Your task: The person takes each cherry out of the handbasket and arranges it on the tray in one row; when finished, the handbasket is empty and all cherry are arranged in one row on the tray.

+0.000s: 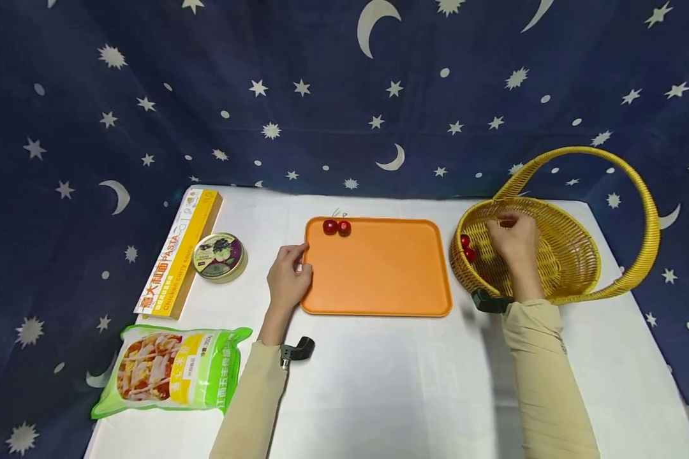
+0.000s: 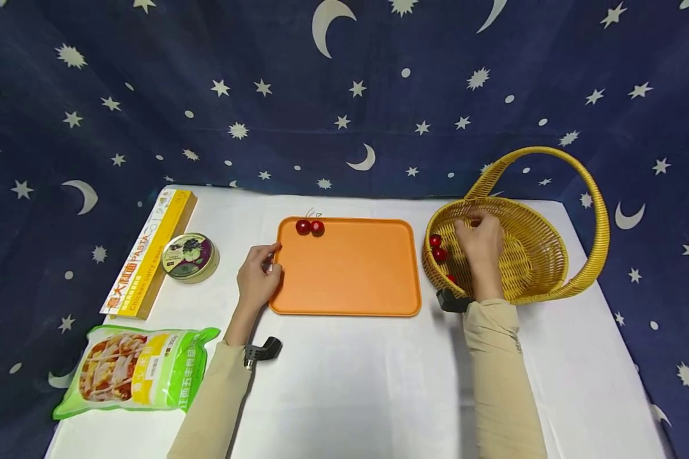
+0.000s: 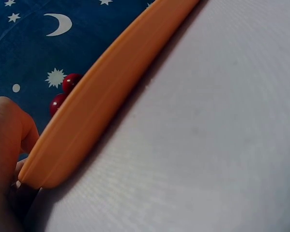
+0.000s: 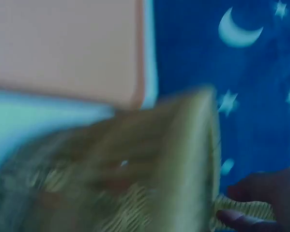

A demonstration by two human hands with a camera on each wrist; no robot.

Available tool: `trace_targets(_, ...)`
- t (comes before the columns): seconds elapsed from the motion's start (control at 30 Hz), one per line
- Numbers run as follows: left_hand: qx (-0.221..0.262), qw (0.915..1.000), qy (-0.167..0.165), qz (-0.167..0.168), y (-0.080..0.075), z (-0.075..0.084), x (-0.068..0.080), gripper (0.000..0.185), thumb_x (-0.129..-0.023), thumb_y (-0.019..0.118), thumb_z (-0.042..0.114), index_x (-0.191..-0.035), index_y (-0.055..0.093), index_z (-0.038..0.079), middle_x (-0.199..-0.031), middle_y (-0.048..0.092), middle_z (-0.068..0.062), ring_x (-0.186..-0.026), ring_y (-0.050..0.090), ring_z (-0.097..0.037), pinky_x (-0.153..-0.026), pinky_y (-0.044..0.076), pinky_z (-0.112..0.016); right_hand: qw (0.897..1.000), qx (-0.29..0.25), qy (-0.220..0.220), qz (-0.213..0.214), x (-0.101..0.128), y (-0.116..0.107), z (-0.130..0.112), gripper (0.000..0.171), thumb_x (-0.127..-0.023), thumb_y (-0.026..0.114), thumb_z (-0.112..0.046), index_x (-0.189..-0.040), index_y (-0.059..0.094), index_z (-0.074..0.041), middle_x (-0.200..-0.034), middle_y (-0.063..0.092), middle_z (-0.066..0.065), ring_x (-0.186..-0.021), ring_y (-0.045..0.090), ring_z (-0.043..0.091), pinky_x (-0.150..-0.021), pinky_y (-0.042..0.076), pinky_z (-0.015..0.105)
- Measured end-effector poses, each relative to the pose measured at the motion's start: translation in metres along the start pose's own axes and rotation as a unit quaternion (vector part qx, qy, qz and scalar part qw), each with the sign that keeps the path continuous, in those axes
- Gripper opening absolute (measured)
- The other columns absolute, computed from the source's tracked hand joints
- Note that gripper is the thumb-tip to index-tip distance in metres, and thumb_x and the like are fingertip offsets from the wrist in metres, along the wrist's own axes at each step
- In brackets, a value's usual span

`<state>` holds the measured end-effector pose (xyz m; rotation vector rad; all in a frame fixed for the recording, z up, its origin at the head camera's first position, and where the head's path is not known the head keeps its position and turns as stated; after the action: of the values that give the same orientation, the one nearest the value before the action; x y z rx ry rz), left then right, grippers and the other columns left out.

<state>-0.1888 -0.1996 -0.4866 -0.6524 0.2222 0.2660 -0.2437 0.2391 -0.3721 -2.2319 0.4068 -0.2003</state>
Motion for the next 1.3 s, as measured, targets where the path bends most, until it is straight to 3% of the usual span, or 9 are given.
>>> trace_targets(0.13,-0.004,0.9999,0.002,0.011,0.000,0.003,0.000,0.044,-0.078,0.059,0.009,-0.120,0.070,0.004,-0.108,0.062,-0.011,-0.084,0.057,-0.025,-0.071,0.043,-0.042,0.997,0.062,0.022,-0.035,-0.004,0.001,0.035,0.049,-0.093,0.057,-0.021,-0.130,0.056,0.011,-0.121,0.057,0.033,-0.108,0.053,0.047,-0.082,0.044,0.053)
trace_targets(0.33,-0.005,1.0000,-0.005,0.000,0.002,0.002,-0.001,0.044,-0.079,0.059,0.009,-0.121,0.070,0.004,-0.110,0.062,-0.011,-0.088,0.059,-0.026,-0.073,0.044,-0.043,0.992,0.096,0.043,-0.071,-0.007,0.011,0.057,0.056,-0.094,0.055,-0.020,-0.138,0.046,0.012,-0.127,0.048,0.040,-0.118,0.042,0.055,-0.094,0.038,0.061)
trace_targets(0.77,0.001,1.0000,-0.006,0.001,0.002,0.001,0.000,0.043,-0.079,0.059,0.009,-0.121,0.070,0.004,-0.109,0.062,-0.012,-0.087,0.058,-0.027,-0.074,0.043,-0.043,0.993,0.083,0.052,-0.062,-0.009,0.024,0.055,0.052,-0.093,0.063,-0.025,-0.135,0.054,0.005,-0.131,0.053,0.032,-0.118,0.049,0.049,-0.095,0.039,0.058)
trace_targets(1.03,0.003,0.9999,-0.010,-0.003,0.003,0.001,0.001,0.043,-0.079,0.059,0.008,-0.121,0.069,0.004,-0.108,0.062,-0.011,-0.087,0.058,-0.026,-0.073,0.043,-0.041,0.991,0.108,0.000,-0.083,-0.013,0.031,0.047,0.043,-0.095,0.060,-0.019,-0.131,0.056,0.004,-0.121,0.058,0.030,-0.107,0.054,0.046,-0.089,0.042,0.057)
trace_targets(1.17,0.000,0.9999,-0.010,-0.004,0.004,0.000,0.000,0.043,-0.079,0.059,0.009,-0.121,0.070,0.004,-0.107,0.061,-0.011,-0.086,0.057,-0.026,-0.073,0.043,-0.042,0.993,0.089,0.006,-0.077,-0.009,0.029,0.045,0.039,-0.093,0.062,-0.016,-0.126,0.059,0.004,-0.116,0.060,0.029,-0.101,0.054,0.042,-0.083,0.042,0.053)
trace_targets(1.3,-0.001,1.0000,-0.006,0.000,0.003,0.001,0.000,0.043,-0.079,0.059,0.009,-0.121,0.070,0.004,-0.108,0.062,-0.011,-0.086,0.057,-0.026,-0.073,0.044,-0.042,0.998,0.046,-0.015,-0.046,-0.002,0.024,0.033,0.039,-0.091,0.063,-0.012,-0.125,0.059,0.007,-0.115,0.060,0.030,-0.103,0.055,0.043,-0.087,0.041,0.053)
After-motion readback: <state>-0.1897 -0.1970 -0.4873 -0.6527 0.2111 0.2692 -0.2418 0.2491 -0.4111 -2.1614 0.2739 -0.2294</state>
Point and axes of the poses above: each hand's wrist, its own x-axis away from the middle knuckle, its own y-axis out of the palm, z = x × y, the point moved 8 cm from there along -x, towards the middle knuckle
